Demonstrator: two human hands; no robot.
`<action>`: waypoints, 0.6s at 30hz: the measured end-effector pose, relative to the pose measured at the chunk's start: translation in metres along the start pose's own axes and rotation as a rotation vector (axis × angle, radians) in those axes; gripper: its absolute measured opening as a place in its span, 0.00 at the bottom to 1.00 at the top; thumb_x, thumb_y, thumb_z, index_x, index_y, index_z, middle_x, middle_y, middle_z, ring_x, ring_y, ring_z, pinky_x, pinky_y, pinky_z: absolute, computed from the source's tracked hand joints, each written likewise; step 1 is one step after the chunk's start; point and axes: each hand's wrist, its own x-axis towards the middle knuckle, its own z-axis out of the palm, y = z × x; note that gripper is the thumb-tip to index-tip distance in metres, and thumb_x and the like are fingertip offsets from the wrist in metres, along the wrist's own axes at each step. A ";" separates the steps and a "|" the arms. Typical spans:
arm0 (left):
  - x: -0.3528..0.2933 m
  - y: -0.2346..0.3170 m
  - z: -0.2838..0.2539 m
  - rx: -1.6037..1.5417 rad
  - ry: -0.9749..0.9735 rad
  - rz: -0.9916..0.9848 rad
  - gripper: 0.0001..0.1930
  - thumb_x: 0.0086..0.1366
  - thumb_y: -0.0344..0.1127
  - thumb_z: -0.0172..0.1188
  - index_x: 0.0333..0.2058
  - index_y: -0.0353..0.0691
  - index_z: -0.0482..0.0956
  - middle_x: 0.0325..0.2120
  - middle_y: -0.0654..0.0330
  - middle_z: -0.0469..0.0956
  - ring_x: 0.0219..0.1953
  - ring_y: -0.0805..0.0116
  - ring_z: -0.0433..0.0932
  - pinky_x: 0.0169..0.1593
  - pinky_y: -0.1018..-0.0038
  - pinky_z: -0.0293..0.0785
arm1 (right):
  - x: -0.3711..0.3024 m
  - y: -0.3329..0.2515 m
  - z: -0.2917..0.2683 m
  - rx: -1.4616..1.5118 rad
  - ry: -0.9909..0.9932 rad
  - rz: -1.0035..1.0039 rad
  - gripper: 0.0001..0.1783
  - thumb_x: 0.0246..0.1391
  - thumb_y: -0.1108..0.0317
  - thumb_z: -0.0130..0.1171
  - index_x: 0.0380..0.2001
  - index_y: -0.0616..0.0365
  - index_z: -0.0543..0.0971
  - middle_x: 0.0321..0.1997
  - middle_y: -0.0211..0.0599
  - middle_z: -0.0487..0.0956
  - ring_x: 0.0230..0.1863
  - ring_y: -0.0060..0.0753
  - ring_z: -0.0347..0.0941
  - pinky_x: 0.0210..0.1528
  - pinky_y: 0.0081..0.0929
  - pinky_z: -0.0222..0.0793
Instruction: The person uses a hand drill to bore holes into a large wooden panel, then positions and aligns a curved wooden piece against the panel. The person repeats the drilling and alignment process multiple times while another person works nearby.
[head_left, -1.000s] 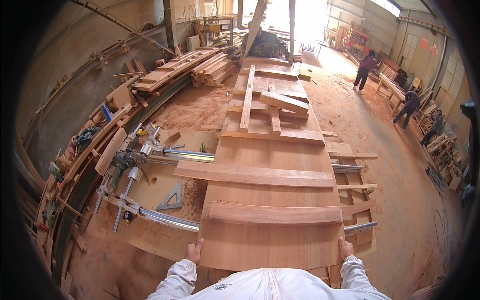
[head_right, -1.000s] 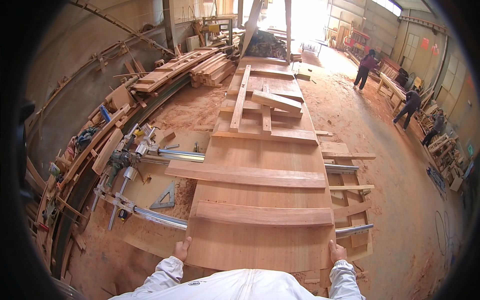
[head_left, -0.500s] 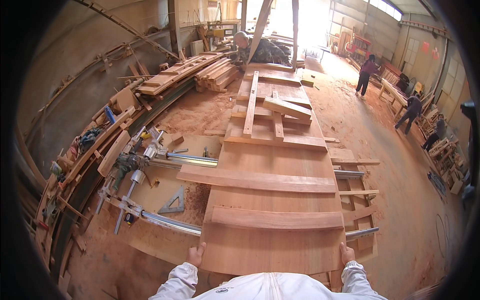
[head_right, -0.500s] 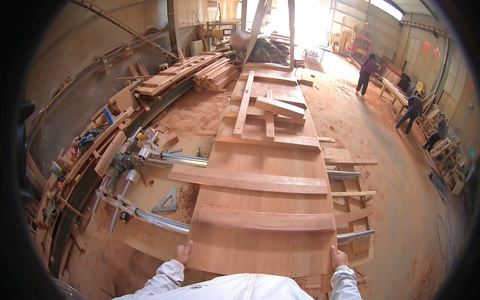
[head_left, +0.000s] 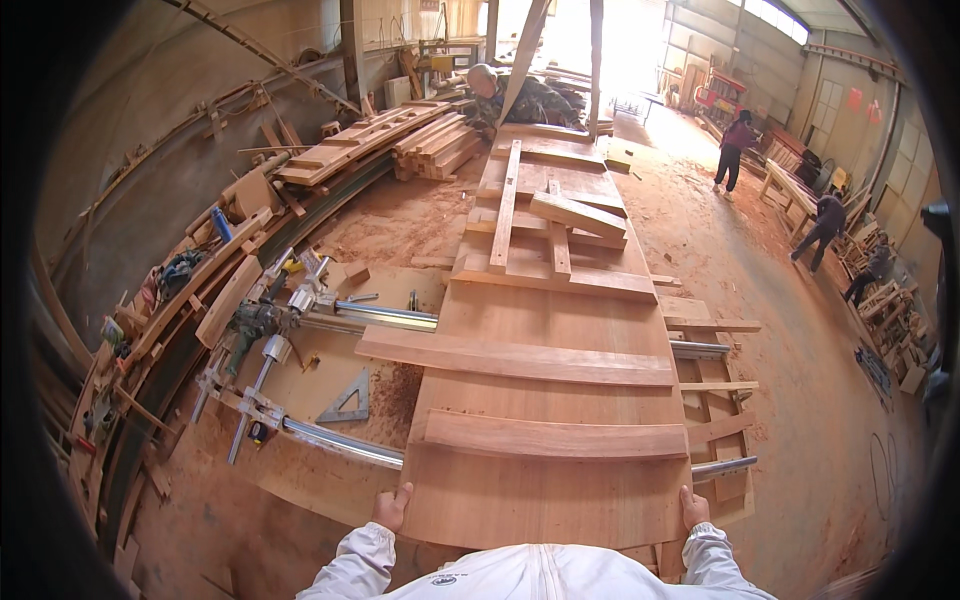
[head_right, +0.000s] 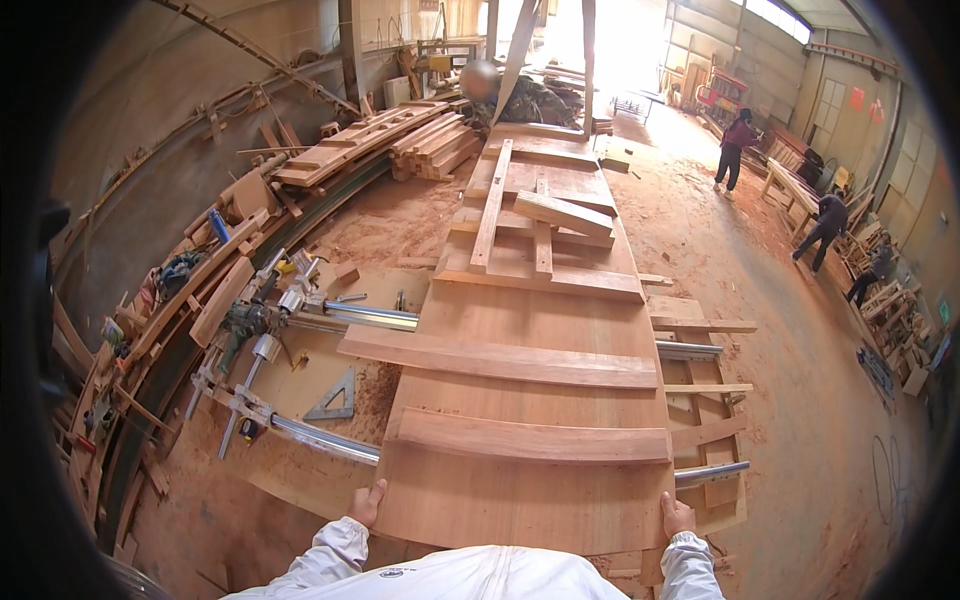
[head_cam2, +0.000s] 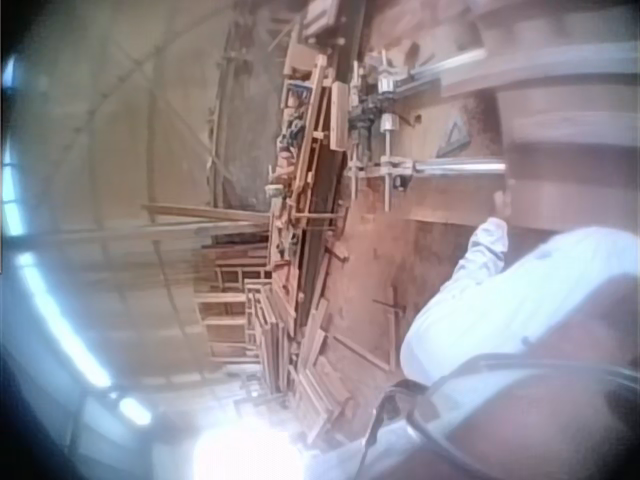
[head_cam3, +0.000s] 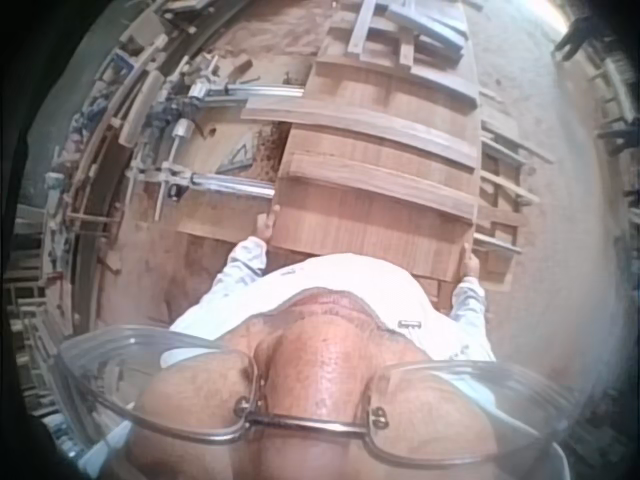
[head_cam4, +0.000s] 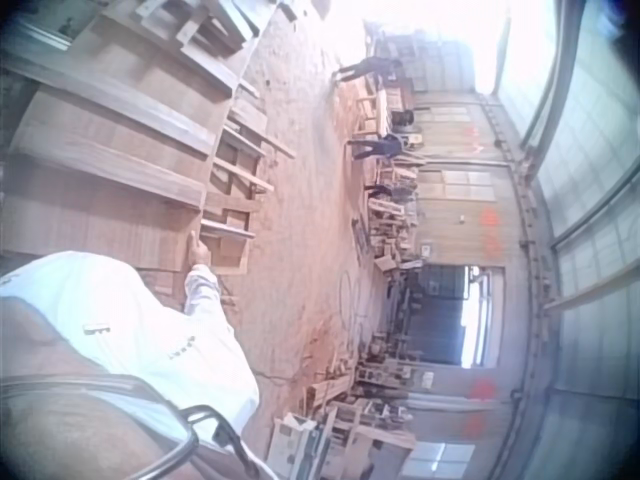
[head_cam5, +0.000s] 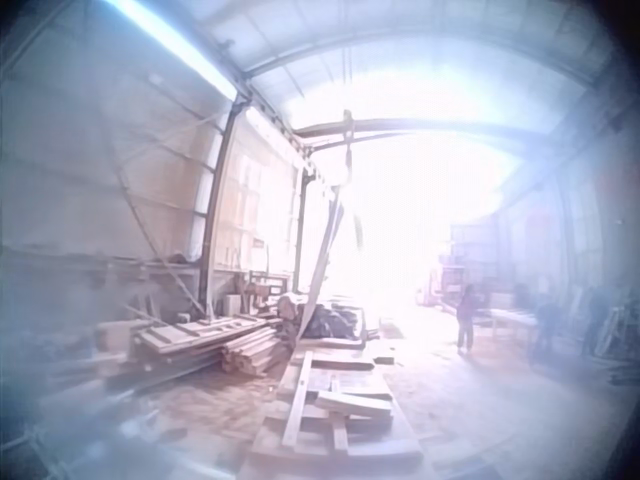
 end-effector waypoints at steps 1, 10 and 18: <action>0.001 0.000 0.001 -0.004 -0.003 0.002 0.42 0.70 0.69 0.54 0.27 0.22 0.83 0.18 0.42 0.79 0.26 0.57 0.82 0.33 0.55 0.73 | 0.003 0.004 0.001 0.001 0.003 0.000 0.41 0.66 0.30 0.48 0.44 0.63 0.85 0.39 0.55 0.86 0.48 0.51 0.84 0.51 0.44 0.74; -0.004 0.011 -0.006 -0.008 -0.015 0.050 0.39 0.72 0.65 0.55 0.26 0.25 0.83 0.19 0.43 0.80 0.25 0.59 0.81 0.32 0.54 0.72 | 0.009 0.003 0.001 0.031 0.032 -0.104 0.41 0.67 0.32 0.50 0.40 0.70 0.83 0.30 0.53 0.82 0.38 0.36 0.80 0.45 0.41 0.73; -0.008 0.015 -0.007 -0.083 -0.060 -0.005 0.41 0.72 0.67 0.53 0.23 0.26 0.81 0.16 0.53 0.77 0.23 0.68 0.75 0.29 0.60 0.68 | -0.010 -0.009 -0.004 0.167 0.015 -0.084 0.39 0.69 0.37 0.54 0.31 0.72 0.81 0.26 0.37 0.80 0.33 0.23 0.71 0.38 0.35 0.70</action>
